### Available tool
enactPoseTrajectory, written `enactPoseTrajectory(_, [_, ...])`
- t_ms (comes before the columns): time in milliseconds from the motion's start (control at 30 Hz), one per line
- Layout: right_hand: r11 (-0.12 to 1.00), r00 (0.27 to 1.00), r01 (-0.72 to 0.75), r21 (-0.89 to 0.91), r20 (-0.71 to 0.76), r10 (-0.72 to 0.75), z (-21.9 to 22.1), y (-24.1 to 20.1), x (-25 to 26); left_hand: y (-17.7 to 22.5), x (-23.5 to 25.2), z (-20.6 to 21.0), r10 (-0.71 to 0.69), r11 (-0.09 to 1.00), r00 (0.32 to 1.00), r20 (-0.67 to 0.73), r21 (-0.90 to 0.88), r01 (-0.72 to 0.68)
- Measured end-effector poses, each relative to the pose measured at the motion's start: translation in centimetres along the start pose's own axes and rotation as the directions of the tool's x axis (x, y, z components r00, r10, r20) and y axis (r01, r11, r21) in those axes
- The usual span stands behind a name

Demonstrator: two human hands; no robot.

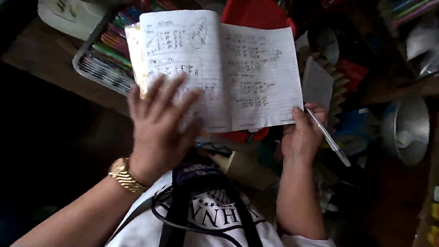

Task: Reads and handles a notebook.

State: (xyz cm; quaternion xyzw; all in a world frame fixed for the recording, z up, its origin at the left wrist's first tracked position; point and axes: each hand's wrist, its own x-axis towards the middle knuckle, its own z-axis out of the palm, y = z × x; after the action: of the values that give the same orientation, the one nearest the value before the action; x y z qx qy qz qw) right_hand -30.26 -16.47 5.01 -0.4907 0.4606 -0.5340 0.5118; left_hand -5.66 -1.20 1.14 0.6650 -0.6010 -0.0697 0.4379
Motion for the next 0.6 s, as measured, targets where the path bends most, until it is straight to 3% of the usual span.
enactPoseTrajectory(67, [0.999,0.999,0.035,-0.024,0.017,-0.035,-0.1,-0.7,-1.4,-1.6,0.1,-1.5,-0.267,0.945,0.964,-0.006,-0.2,0.26])
enactPoseTrajectory(133, [0.996,0.995,0.09,-0.018,0.039,-0.089,-0.4,-0.8,-2.4,-2.1,0.5,-2.4,-0.555,0.693,0.823,0.117,-0.483,0.536])
enactPoseTrajectory(167, [0.992,0.991,0.123,0.007,0.047,-0.123,-0.5,-0.7,-2.8,-2.5,0.7,-2.5,-0.607,0.526,0.767,0.207,-0.618,0.584])
enactPoseTrajectory(233, [0.984,0.983,0.175,0.024,0.056,-0.176,-0.7,-0.5,-3.4,-3.6,0.8,-2.5,-0.601,0.3,0.718,0.352,-0.732,0.611])
enactPoseTrajectory(267, [0.98,0.979,0.195,0.034,0.058,-0.196,-0.7,-0.5,-3.6,-4.1,0.7,-2.4,-0.583,0.255,0.712,0.391,-0.744,0.618])
enactPoseTrajectory(467, [0.971,0.971,0.236,0.026,0.038,-0.237,-1.0,-0.7,-4.8,-5.0,0.9,-2.5,-0.522,0.211,0.738,0.427,-0.774,0.597])
enactPoseTrajectory(600, [0.977,0.979,0.204,0.053,0.011,-0.205,-0.9,-0.7,-5.3,-5.2,0.8,-3.4,-0.457,0.119,0.741,0.493,-0.791,0.6])
